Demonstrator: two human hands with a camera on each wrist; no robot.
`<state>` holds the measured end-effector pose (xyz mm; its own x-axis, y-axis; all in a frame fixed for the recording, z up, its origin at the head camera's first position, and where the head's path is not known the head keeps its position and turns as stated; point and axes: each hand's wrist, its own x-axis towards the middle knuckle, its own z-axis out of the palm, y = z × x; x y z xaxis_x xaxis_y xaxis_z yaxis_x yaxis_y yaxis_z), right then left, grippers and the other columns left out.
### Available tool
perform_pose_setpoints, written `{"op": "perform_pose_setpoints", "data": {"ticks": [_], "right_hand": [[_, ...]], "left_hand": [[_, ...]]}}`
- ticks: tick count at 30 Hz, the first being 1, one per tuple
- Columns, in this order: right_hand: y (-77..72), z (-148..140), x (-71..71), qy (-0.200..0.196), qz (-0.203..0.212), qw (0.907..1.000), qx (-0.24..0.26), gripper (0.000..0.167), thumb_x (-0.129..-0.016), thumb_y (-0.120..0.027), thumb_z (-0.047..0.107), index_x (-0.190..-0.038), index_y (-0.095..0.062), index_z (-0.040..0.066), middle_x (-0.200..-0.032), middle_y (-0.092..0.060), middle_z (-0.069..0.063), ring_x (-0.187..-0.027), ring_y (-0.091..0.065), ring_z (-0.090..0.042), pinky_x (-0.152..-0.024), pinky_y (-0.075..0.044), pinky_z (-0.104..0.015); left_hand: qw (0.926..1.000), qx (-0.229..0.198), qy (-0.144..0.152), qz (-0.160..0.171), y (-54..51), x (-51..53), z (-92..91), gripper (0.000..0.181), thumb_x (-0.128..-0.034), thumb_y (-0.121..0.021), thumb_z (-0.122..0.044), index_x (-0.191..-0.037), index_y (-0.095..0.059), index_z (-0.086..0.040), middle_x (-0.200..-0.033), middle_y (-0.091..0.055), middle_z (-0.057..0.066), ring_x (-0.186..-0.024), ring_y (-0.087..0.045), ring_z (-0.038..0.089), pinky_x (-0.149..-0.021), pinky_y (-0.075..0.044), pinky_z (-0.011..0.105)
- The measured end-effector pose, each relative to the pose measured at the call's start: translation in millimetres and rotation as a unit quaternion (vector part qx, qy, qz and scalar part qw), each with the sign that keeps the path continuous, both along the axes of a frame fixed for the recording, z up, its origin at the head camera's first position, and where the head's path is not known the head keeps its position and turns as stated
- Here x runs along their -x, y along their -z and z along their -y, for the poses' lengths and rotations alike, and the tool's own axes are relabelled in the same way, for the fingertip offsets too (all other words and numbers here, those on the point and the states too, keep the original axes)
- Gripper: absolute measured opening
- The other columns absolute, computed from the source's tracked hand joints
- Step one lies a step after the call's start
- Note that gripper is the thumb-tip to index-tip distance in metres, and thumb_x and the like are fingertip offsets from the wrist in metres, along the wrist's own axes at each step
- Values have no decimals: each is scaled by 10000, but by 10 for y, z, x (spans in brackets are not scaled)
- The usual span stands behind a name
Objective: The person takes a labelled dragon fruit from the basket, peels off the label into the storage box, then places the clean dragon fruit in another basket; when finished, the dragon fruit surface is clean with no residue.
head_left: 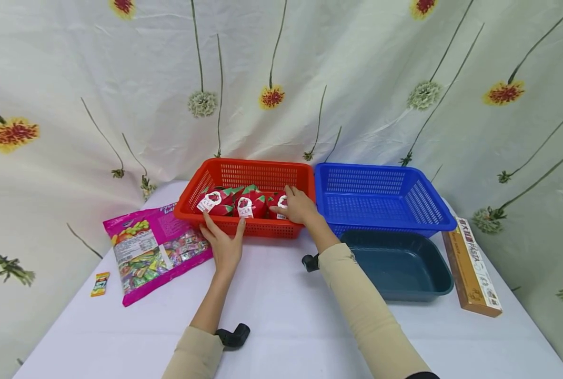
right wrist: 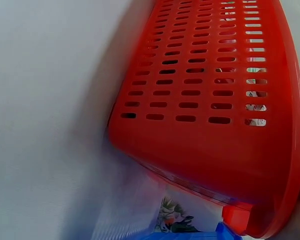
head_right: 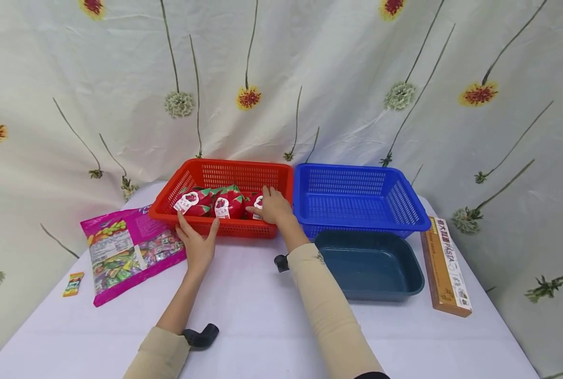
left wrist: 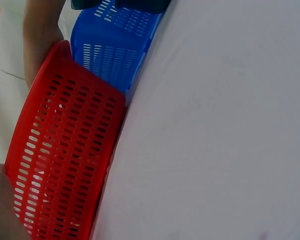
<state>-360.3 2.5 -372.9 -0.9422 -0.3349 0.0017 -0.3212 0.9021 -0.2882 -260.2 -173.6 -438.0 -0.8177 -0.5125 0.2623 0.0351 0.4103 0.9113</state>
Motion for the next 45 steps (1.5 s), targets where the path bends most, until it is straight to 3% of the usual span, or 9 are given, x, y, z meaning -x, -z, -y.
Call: {"op": "perform_pose_setpoints", "data": {"ticks": [9, 26, 35, 45], "right_hand": [[-34, 2, -35, 163, 176, 9997, 16, 873, -839, -484, 623, -1472, -206, 89, -1445, -329, -165, -1335, -269, -325, -1049, -278, -462], [-65, 45, -32, 51, -125, 9999, -98, 962, -754, -570, 662, -1487, -173, 183, -1443, -337, -153, -1314, -315, -320, -1034, -306, -467], [-38, 44, -8, -3, -288, 9994, -206, 945, -755, -592, 636, -1485, -90, 310, -1421, -373, -149, -1252, -409, -334, -982, -373, -470], [41, 57, 14, 134, -561, 9983, -84, 936, -749, -608, 626, -1484, -117, 317, -1374, -444, -134, -1133, -516, -326, -875, -464, -421]], "left_hand": [[10000, 25, 76, -48, 8, -10, -8, 994, -813, -555, -604, -1469, 98, -241, -1477, 95, 233, -1365, 2, 388, -1022, -226, 587], [9999, 76, 20, -101, 2, 1, -2, 974, -815, -529, -625, -1466, 104, -271, -1480, 99, 223, -1367, 12, 388, -1021, -240, 577], [9999, 106, 79, -40, 3, -8, -9, 975, -820, -537, -610, -1466, 105, -262, -1476, 95, 240, -1359, -16, 413, -998, -261, 598], [9999, 117, 22, -24, 27, -14, 3, 972, -821, -535, -610, -1469, 95, -254, -1479, 80, 233, -1361, -22, 408, -1003, -263, 587]]}}
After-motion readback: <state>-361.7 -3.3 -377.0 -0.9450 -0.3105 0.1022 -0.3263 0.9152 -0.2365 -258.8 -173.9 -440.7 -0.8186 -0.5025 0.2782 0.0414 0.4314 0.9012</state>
